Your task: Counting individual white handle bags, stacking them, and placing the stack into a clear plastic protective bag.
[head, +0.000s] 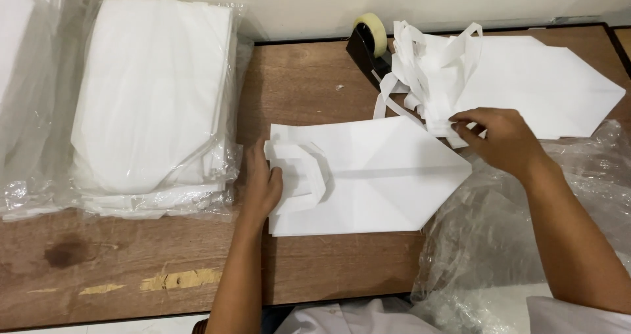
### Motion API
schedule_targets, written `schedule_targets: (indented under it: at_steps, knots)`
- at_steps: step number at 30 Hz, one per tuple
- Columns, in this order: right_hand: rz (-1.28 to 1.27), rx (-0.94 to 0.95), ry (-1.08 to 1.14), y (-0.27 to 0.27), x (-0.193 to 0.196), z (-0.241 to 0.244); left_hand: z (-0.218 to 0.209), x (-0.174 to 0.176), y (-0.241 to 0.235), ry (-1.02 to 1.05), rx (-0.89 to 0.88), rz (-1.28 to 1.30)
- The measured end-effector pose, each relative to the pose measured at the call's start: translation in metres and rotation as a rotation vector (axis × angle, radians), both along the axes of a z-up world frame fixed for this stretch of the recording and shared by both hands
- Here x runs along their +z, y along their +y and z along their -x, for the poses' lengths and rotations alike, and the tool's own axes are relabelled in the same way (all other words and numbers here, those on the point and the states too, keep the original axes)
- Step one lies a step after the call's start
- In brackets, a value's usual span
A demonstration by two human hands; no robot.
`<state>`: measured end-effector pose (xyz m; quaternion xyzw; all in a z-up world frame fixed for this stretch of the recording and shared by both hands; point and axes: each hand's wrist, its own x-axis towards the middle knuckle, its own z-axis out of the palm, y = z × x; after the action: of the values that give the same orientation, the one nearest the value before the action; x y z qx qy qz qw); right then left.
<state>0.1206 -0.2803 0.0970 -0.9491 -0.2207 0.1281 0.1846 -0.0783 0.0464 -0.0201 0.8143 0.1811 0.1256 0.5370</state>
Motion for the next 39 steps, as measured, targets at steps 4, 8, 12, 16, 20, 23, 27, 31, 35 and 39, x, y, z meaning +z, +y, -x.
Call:
schedule_targets:
  at_steps: [4,8,12,16,20,23,27,31,35,39]
  knots:
    - [0.054,-0.099,-0.034,-0.019,-0.019,-0.025,0.004,-0.002,0.001,-0.112,-0.041,-0.107]
    - [0.108,-0.101,-0.073,-0.033,-0.045,-0.042,0.005,-0.012,0.002,-0.162,-0.135,-0.159]
    - [0.182,-0.07,-0.101,-0.033,-0.052,-0.043,0.005,-0.016,0.003,-0.195,-0.199,-0.272]
    - [0.233,-0.106,0.005,-0.027,-0.047,-0.038,0.003,-0.022,0.002,-0.19,-0.209,-0.329]
    - [0.267,-0.122,0.059,-0.022,-0.043,-0.034,0.003,-0.024,-0.001,-0.175,-0.215,-0.489]
    - [0.283,-0.156,0.084,-0.018,-0.036,-0.029,0.003,-0.023,-0.001,-0.167,-0.222,-0.57]
    - [0.236,-0.155,0.063,-0.022,-0.035,-0.03,0.001,-0.024,-0.001,-0.106,-0.237,-0.673]
    - [0.138,-0.147,-0.03,-0.04,-0.046,-0.037,0.003,-0.023,-0.001,-0.093,-0.242,-0.677]
    - [-0.014,-0.099,-0.196,-0.053,-0.047,-0.04,0.005,-0.029,0.006,-0.205,-0.212,-0.534]
    - [-0.18,-0.066,-0.28,-0.065,-0.042,-0.043,0.009,-0.025,0.012,-0.283,-0.168,-0.357]
